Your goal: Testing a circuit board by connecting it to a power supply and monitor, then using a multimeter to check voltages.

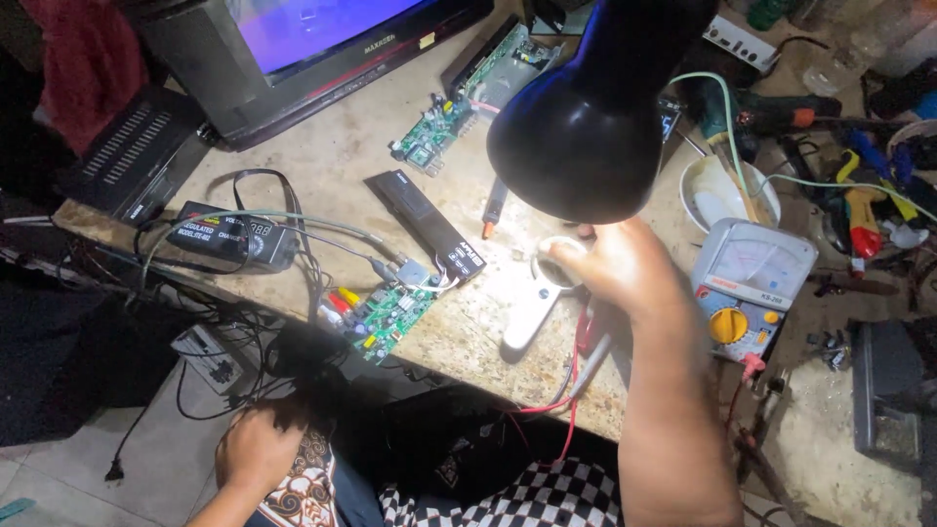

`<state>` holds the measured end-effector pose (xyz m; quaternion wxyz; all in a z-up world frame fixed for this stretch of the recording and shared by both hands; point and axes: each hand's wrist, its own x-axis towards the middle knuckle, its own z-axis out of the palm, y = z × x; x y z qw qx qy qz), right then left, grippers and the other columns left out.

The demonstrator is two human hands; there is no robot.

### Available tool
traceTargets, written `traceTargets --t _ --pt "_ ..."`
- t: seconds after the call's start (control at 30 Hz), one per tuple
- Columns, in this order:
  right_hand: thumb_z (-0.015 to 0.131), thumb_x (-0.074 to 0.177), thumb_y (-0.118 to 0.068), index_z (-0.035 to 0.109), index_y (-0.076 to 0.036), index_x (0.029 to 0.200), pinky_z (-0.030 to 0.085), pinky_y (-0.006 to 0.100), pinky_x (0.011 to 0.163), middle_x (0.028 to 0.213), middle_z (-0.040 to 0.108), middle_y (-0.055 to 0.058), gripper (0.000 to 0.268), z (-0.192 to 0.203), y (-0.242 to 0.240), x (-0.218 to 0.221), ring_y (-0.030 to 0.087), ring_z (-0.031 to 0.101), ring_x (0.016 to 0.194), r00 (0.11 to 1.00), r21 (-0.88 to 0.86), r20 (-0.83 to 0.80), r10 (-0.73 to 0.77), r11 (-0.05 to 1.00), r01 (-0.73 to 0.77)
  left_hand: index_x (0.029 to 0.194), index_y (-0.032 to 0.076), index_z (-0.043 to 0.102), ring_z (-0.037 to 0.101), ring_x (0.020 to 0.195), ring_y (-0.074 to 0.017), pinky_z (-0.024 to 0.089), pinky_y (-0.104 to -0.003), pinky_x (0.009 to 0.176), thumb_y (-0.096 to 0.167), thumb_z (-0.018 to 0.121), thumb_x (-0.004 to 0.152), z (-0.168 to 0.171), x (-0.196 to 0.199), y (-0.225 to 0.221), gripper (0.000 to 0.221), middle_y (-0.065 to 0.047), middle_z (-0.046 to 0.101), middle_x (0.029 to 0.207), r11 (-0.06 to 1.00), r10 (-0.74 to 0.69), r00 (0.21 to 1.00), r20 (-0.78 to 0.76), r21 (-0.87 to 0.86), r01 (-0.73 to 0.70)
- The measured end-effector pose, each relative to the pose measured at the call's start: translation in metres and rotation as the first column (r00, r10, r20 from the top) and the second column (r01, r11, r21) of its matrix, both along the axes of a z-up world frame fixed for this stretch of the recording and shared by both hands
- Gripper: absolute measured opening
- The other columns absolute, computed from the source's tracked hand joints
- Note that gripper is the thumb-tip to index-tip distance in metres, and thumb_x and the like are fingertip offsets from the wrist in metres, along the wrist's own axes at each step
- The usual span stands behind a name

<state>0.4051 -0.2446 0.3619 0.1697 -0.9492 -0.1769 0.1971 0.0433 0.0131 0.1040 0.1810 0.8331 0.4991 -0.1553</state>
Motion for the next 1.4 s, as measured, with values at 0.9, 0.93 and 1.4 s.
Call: traceTargets --t 0.9,0.93,1.4 --pt "0.077 0.063 -0.008 0.067 -0.009 0.12 0.048 0.035 0.088 0.117 0.069 0.008 0.058 -0.019 -0.008 0.008 0.026 0.065 0.103 0.989 0.17 0.066 0.13 0.975 -0.139 0.099 0.026 0.081 0.067 0.113 -0.0337 0.054 -0.05 0.095 0.056 0.055 0.082 0.014 0.005 -0.002 0.043 -0.007 0.077 0.111 0.999 0.034 0.999 0.039 -0.029 -0.033" --pt "0.077 0.063 -0.008 0.067 -0.009 0.12 0.048 0.035 0.088 0.117 0.069 0.008 0.058 -0.021 -0.01 0.011 0.026 0.065 0.103 0.99 0.169 0.063 0.126 0.976 -0.135 0.099 0.026 0.081 0.067 0.113 -0.0337 0.054 -0.05 0.095 0.056 0.055 0.082 0.004 0.002 0.0 0.043 -0.007 0.077 0.111 0.999 0.03 0.999 0.036 -0.03 -0.029" --pt "0.069 0.073 -0.019 0.062 -0.005 0.108 0.044 0.04 0.068 0.084 0.06 0.014 0.039 -0.001 -0.003 0.006 0.025 0.057 0.076 1.0 0.028 -0.026 -0.005 1.0 0.006 0.112 0.02 0.077 0.063 0.121 -0.0356 0.05 -0.052 0.101 0.056 0.057 0.084 -0.01 -0.007 0.005 0.051 -0.012 0.074 0.12 1.0 -0.014 1.0 0.001 -0.002 0.014"
